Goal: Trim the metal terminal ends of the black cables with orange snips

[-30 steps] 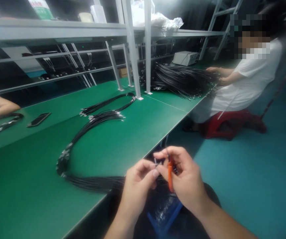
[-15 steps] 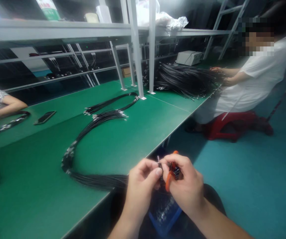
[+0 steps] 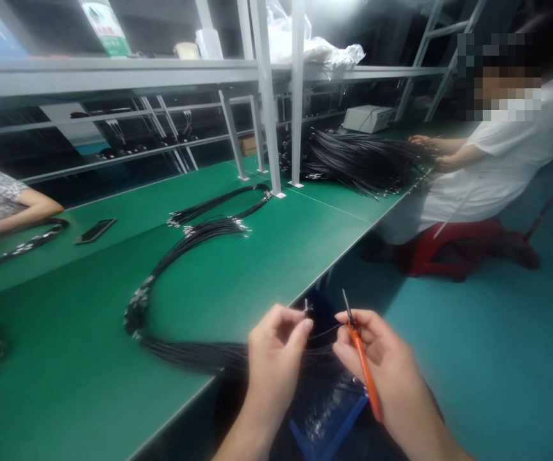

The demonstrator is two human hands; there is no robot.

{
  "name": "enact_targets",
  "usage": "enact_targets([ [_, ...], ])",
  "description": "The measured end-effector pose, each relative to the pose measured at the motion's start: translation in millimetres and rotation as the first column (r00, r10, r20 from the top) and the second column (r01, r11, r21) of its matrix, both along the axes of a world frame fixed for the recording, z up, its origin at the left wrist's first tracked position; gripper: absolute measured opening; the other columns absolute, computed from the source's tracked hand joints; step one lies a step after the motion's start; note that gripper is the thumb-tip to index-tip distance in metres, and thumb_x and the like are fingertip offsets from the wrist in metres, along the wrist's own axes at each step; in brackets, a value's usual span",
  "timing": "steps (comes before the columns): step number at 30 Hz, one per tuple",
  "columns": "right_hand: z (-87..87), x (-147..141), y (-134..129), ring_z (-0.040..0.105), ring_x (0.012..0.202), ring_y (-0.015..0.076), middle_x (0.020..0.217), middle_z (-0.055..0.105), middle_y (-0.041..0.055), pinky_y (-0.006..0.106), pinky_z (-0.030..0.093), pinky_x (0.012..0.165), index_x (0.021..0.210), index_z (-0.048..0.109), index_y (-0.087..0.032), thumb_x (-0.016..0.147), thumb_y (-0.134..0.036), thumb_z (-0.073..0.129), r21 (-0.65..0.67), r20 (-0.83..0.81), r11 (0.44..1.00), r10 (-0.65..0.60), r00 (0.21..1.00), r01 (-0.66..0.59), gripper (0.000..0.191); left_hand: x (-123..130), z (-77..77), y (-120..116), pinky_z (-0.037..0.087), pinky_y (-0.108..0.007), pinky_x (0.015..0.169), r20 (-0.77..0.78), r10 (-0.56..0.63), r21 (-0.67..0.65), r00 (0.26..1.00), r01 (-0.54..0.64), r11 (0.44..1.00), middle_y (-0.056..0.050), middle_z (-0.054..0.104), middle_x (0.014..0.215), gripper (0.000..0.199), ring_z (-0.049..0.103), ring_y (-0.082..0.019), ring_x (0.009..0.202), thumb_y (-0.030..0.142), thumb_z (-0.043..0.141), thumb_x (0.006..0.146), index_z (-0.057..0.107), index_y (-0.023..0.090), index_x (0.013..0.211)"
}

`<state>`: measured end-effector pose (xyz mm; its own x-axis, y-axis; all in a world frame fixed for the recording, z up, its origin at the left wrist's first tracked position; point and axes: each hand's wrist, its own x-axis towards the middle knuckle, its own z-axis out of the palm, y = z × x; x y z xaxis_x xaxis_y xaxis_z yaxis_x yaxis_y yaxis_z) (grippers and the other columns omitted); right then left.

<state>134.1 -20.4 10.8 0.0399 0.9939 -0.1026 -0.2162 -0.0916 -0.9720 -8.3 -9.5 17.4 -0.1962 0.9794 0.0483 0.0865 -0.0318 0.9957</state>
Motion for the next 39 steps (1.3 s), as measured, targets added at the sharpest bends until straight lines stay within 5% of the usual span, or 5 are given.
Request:
enact_targets([
  [6, 4.7, -3.1, 2.9, 0.055, 0.059, 0.0097, 0.069, 0.060, -0.0029, 0.015, 0.045, 0.052, 0.091, 0.063, -0.023, 0.064, -0.030, 0.080, -0.010, -0.013, 1.000, -0.013, 1.000, 0.012, 0.032, -5.9, -0.8, 5.5, 0.031, -0.017, 0.043, 0.385, -0.214, -0.124, 0.898, 0.280, 0.952, 0.004, 0.053, 0.057, 0.017, 0.039, -0.005, 0.044, 0.026, 0.068, 0.076, 0.056, 0.016, 0.070],
  [15, 14.3, -5.7, -4.4, 0.057, 0.061, 0.0104, 0.069, 0.062, -0.0026, 0.017, 0.046, 0.056, 0.090, 0.063, -0.022, 0.065, -0.032, 0.078, -0.069, -0.031, 0.997, -0.048, 0.998, 0.046, 0.030, -9.1, -4.9, 9.7, 0.027, -0.016, 0.041, 0.437, -0.198, -0.146, 0.877, 0.287, 0.947, 0.004, 0.054, 0.057, 0.018, 0.037, -0.003, 0.041, 0.024, 0.068, 0.075, 0.054, 0.014, 0.069],
  [23, 20.3, -6.7, 17.4, 0.062, 0.073, 0.0131, 0.078, 0.065, -0.0013, 0.020, 0.051, 0.067, 0.095, 0.058, -0.024, 0.073, -0.029, 0.072, 0.149, 0.044, 0.981, -0.129, 0.991, 0.121, 0.027, 1.9, -5.0, 1.8, 0.037, -0.019, 0.050, 0.014, -0.145, -0.068, 0.989, 0.146, 0.987, 0.004, 0.052, 0.058, 0.016, 0.045, -0.008, 0.051, 0.025, 0.066, 0.076, 0.055, 0.016, 0.068],
  [30, 15.6, -17.3, 22.3, 0.061, 0.064, 0.0113, 0.074, 0.065, -0.0032, 0.019, 0.050, 0.059, 0.094, 0.058, -0.024, 0.073, -0.020, 0.071, 0.205, 0.192, 0.968, -0.185, 0.964, 0.145, 0.025, 14.5, -7.2, -5.2, 0.042, -0.023, 0.058, -0.390, -0.017, 0.132, 0.921, 0.075, 0.988, 0.000, 0.060, 0.064, 0.015, 0.055, -0.013, 0.059, 0.023, 0.058, 0.082, 0.058, 0.018, 0.068],
  [39, 16.0, -15.4, 19.7, 0.056, 0.054, 0.0068, 0.070, 0.065, -0.0045, 0.016, 0.048, 0.055, 0.089, 0.057, -0.023, 0.071, -0.025, 0.074, 0.103, -0.144, 0.993, -0.049, 0.988, 0.064, 0.025, 2.8, 0.6, -3.6, 0.037, -0.018, 0.050, 0.103, -0.180, -0.005, 0.978, 0.181, 0.983, 0.004, 0.054, 0.058, 0.018, 0.045, -0.008, 0.051, 0.027, 0.067, 0.077, 0.057, 0.016, 0.067],
])
